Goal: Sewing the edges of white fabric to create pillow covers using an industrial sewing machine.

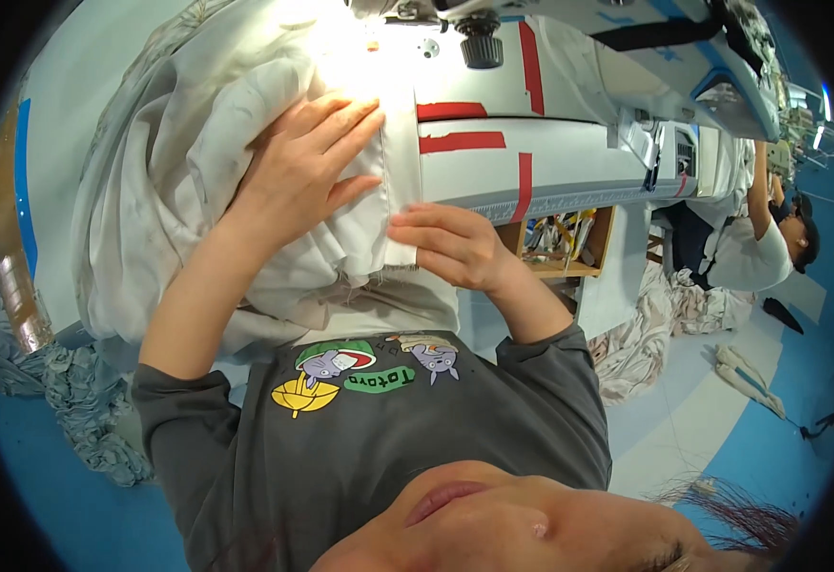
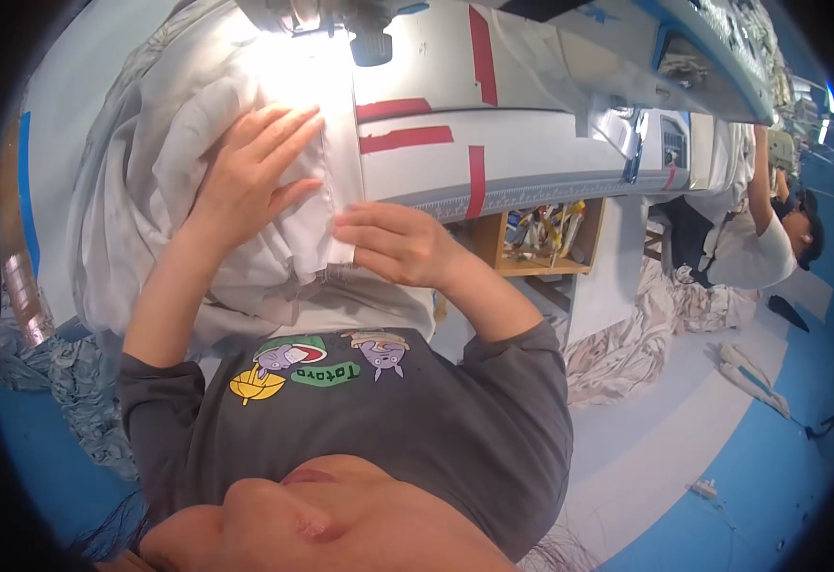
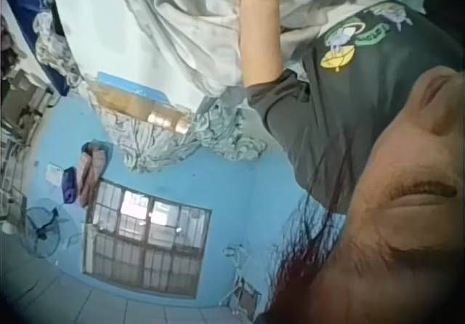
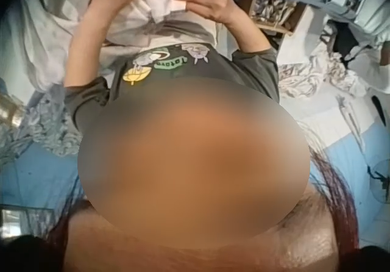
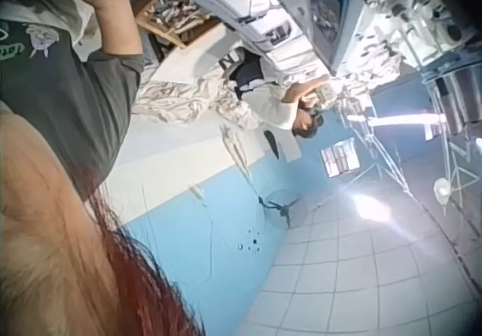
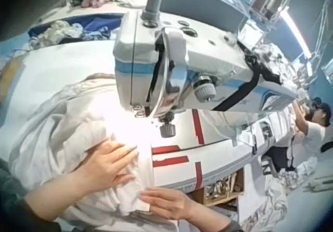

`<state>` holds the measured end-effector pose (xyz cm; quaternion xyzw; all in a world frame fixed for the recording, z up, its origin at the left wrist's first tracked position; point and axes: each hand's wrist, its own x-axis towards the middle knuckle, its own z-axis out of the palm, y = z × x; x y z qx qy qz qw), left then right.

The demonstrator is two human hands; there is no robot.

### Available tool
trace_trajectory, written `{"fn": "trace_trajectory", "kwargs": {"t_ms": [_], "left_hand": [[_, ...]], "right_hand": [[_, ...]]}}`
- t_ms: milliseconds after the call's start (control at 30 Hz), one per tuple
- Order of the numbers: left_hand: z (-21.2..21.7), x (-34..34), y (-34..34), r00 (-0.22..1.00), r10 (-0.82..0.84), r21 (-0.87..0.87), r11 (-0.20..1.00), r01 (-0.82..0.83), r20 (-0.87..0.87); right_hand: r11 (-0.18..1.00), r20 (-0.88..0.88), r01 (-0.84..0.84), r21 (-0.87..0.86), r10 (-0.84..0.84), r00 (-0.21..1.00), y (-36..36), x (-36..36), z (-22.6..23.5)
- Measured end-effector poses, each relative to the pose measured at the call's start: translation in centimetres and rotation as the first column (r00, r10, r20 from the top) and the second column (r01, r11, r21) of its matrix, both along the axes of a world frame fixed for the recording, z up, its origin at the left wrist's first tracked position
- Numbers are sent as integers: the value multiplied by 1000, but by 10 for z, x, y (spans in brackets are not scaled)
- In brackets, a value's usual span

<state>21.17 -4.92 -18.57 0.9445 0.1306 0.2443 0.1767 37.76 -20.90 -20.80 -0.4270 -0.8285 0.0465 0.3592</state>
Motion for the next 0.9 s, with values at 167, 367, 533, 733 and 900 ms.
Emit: {"fn": "trace_trajectory", "kwargs": {"t_ms": [167,367,533,733,900], "left_hand": [[-12,4,20,995,-66,4,998,66,-74],[-20,13,38,996,-55,44,997,58,-72],[-21,20,55,997,-75,61,995,76,-19],[-25,27,75,983,-143,27,990,141,119],[-29,32,97,955,-217,75,976,206,203]], "right_hand": [[993,-38,27,-116,-31,999,5,8,3],[986,-25,38,-165,-43,999,24,19,14],[979,-14,39,-202,-43,999,39,27,18],[969,38,31,-245,-22,999,56,39,18],[962,0,29,-273,-30,1000,67,45,17]]}}
